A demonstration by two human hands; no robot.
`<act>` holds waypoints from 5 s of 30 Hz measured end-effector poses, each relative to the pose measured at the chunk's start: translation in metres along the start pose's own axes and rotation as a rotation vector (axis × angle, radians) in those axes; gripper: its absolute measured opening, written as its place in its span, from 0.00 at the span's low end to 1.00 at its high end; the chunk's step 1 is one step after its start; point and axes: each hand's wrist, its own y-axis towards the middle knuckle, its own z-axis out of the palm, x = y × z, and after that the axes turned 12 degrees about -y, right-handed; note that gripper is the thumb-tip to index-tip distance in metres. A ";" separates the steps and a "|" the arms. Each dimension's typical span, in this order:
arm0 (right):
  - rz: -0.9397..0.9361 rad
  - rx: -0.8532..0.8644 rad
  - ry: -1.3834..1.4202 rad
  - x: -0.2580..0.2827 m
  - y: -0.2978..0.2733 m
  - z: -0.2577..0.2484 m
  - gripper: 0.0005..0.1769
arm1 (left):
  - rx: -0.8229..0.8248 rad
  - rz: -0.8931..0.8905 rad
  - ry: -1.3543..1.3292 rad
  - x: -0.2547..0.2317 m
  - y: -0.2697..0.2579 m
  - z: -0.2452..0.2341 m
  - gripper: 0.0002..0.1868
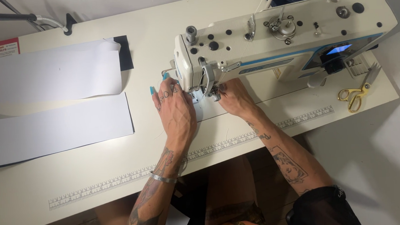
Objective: Threading an industrial sewing machine and adjusting the thread through the needle assembly
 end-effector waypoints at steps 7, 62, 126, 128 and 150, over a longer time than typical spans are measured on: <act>0.001 0.035 -0.029 -0.007 0.003 0.012 0.17 | -0.002 -0.007 0.005 0.001 0.002 0.000 0.07; 0.497 0.393 -0.239 0.098 0.006 0.001 0.34 | 0.127 0.043 0.011 -0.022 -0.009 -0.035 0.16; 0.144 -0.277 -0.171 0.041 -0.179 -0.064 0.11 | 0.242 0.169 0.107 0.012 -0.091 -0.069 0.26; 0.087 -0.257 -0.219 0.059 -0.180 -0.056 0.10 | 0.230 0.267 0.022 -0.005 -0.094 -0.075 0.27; -0.287 0.191 -0.306 0.070 -0.038 -0.026 0.28 | 0.164 0.030 -0.644 0.020 -0.060 -0.110 0.10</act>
